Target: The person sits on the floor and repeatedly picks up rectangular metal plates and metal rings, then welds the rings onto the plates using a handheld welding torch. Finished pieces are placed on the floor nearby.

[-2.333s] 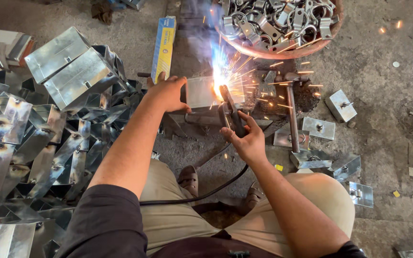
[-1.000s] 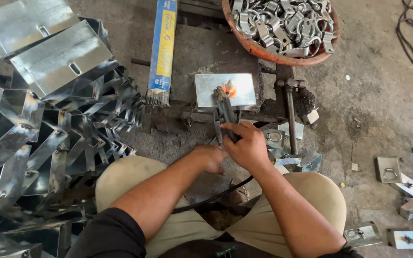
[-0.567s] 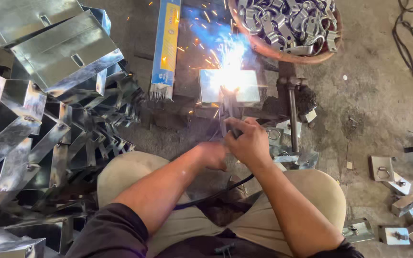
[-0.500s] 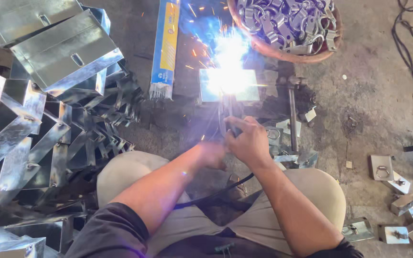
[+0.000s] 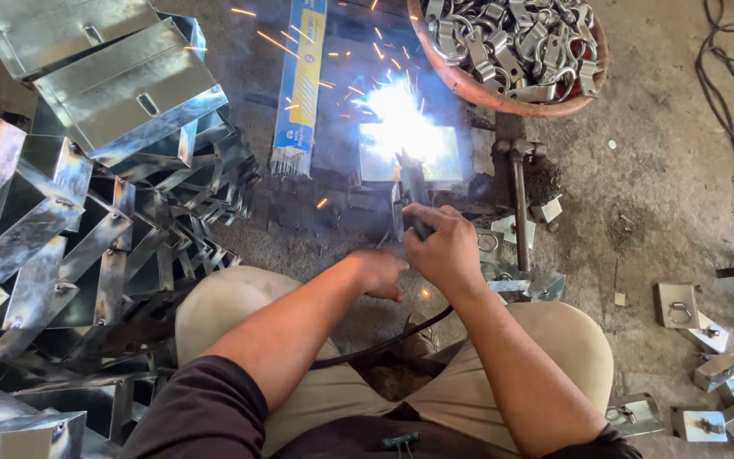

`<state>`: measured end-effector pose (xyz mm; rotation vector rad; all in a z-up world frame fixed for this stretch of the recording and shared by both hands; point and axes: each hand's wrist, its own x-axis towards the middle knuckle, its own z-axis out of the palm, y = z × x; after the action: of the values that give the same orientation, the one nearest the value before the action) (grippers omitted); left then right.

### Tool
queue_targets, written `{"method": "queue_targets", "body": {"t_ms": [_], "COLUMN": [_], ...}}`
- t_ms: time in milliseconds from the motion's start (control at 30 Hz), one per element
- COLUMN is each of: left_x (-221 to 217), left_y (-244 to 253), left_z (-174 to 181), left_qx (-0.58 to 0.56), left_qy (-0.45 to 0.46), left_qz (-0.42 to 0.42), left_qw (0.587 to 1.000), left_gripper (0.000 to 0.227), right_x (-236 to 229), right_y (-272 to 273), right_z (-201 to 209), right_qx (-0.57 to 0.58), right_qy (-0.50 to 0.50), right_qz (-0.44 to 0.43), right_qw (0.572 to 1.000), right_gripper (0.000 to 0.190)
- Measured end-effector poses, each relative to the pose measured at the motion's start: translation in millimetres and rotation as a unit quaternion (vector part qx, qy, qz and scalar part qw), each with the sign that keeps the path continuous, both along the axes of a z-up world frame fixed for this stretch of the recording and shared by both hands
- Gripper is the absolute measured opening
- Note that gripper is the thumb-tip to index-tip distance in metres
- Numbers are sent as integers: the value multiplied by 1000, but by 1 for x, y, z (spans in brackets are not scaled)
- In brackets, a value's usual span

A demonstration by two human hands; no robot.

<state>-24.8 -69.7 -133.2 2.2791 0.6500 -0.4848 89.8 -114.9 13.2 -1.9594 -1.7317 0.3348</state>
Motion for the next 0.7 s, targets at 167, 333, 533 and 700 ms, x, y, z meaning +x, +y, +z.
{"method": "queue_targets", "body": {"t_ms": [167,333,533,700], "left_x": [-1,2,2,-1], "left_y": [-2,-1,1,2], "left_z": [-1,-5,-12,-3], "left_qx": [11,8,1,-3], "left_qy": [-14,-3,-28,-30], "left_qz": [19,16,14,12], "left_qw": [1000,1000,1000,999], "left_gripper": [82,85,85,84], "right_x": [1,3,5,7], "right_y": [1,3,3,4], "right_z": [-2,-1,-3,-3], "right_qx": [12,-9,-1,6], "right_qy": [16,47,45,44], "right_qz": [6,-16,-17,-12], "right_qw": [1000,999,999,999], "right_gripper": [32,33,33,33]}}
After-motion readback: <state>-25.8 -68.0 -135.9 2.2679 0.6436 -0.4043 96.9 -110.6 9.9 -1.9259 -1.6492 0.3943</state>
